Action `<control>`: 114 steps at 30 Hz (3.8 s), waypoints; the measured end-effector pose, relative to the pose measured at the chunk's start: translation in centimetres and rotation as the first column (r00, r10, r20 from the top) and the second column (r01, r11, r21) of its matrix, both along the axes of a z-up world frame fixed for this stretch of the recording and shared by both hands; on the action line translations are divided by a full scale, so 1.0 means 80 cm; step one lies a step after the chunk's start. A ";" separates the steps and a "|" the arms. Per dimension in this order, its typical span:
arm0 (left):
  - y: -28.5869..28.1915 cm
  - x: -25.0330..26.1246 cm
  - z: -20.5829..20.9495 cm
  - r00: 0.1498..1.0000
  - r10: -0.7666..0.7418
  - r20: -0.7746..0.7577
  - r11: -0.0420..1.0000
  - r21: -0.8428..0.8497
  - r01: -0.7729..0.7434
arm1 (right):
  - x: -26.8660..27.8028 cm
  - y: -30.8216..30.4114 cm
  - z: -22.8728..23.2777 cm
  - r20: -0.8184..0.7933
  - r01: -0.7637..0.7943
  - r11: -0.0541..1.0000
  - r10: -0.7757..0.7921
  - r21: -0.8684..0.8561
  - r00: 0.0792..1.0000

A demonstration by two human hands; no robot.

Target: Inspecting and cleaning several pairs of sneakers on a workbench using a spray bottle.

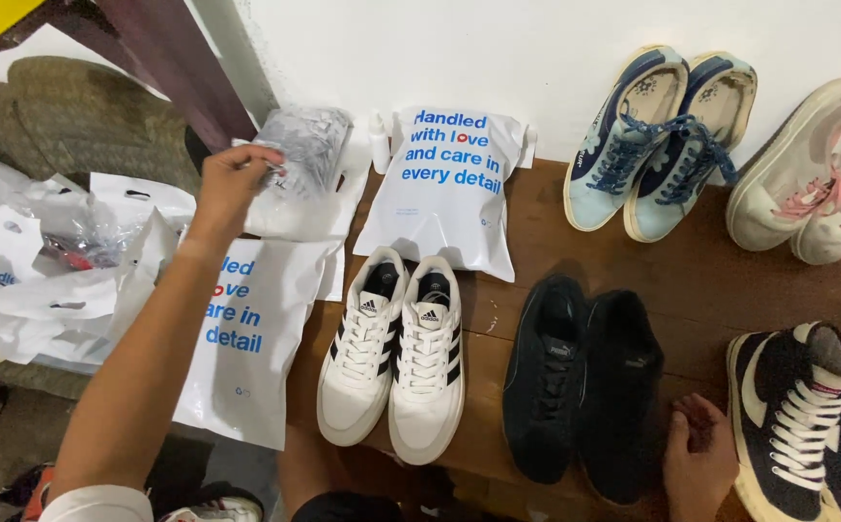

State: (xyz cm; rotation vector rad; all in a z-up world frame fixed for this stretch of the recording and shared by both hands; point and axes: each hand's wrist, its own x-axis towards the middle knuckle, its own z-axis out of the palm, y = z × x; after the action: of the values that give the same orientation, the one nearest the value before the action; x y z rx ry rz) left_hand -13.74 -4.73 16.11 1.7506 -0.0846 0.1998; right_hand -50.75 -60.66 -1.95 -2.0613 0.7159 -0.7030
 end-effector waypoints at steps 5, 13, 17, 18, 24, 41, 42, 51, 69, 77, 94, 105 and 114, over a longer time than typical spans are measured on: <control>-0.087 -0.079 0.044 0.983 -0.095 -0.160 0.961 -0.274 0.048 | 0.000 0.006 0.011 0.057 0.020 0.999 -0.018 -0.027 0.998; -0.247 -0.263 -0.038 0.904 -0.355 -0.238 0.751 -0.649 0.124 | -0.002 0.107 0.102 0.287 0.032 0.996 -0.005 -0.089 0.958; -0.345 -0.352 -0.054 0.888 -0.389 -0.246 0.788 -0.588 0.182 | 0.023 0.210 0.175 0.533 -0.447 0.878 0.298 0.174 0.792; -0.365 -0.369 -0.055 0.880 -0.390 -0.271 0.840 -0.496 0.219 | 0.032 0.227 0.183 0.557 -0.555 0.801 0.362 0.224 0.748; -0.399 -0.396 -0.063 0.887 -0.365 -0.283 0.828 -0.534 0.170 | 0.060 0.235 0.160 0.550 -0.421 0.629 -0.013 0.653 0.835; -0.418 -0.407 -0.068 0.904 -0.307 -0.299 0.754 -0.655 0.039 | 0.057 0.213 0.114 0.728 -0.552 0.554 -0.153 0.623 0.668; -0.419 -0.405 -0.068 0.905 -0.300 -0.302 0.746 -0.665 0.026 | 0.058 0.216 0.119 0.708 -0.487 0.611 -0.178 0.624 0.684; -0.410 -0.389 -0.070 0.895 -0.261 -0.363 0.689 -0.719 -0.090 | 0.069 0.212 0.136 0.381 -0.406 0.913 0.360 0.045 0.852; -0.253 -0.433 -0.123 0.776 -0.299 -0.556 0.485 -0.788 -0.378 | 0.100 0.274 0.120 -0.656 -0.755 0.655 0.585 0.036 0.477; -0.220 -0.428 -0.126 0.778 -0.239 -0.581 0.496 -0.762 -0.417 | 0.119 0.282 0.065 -0.715 -0.733 0.674 0.466 -0.094 0.521; -0.203 -0.422 -0.095 0.787 -0.206 -0.582 0.451 -0.770 -0.452 | 0.257 0.351 0.203 0.349 -0.702 0.633 0.771 -0.327 0.533; -0.202 -0.423 -0.114 0.767 -0.227 -0.600 0.452 -0.763 -0.463 | 0.135 0.318 0.225 -0.016 -0.918 0.392 0.920 0.054 0.392; -0.231 -0.412 -0.093 0.726 -0.227 -0.649 0.501 -0.717 -0.485 | 0.074 0.283 0.210 0.014 -0.964 0.265 0.964 0.015 0.265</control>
State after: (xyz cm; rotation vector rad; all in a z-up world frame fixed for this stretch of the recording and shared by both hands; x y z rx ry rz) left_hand -46.71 -23.24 8.68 0.6755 0.6370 -0.2860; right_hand -44.81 -37.99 14.84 -1.9769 -0.6464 0.0712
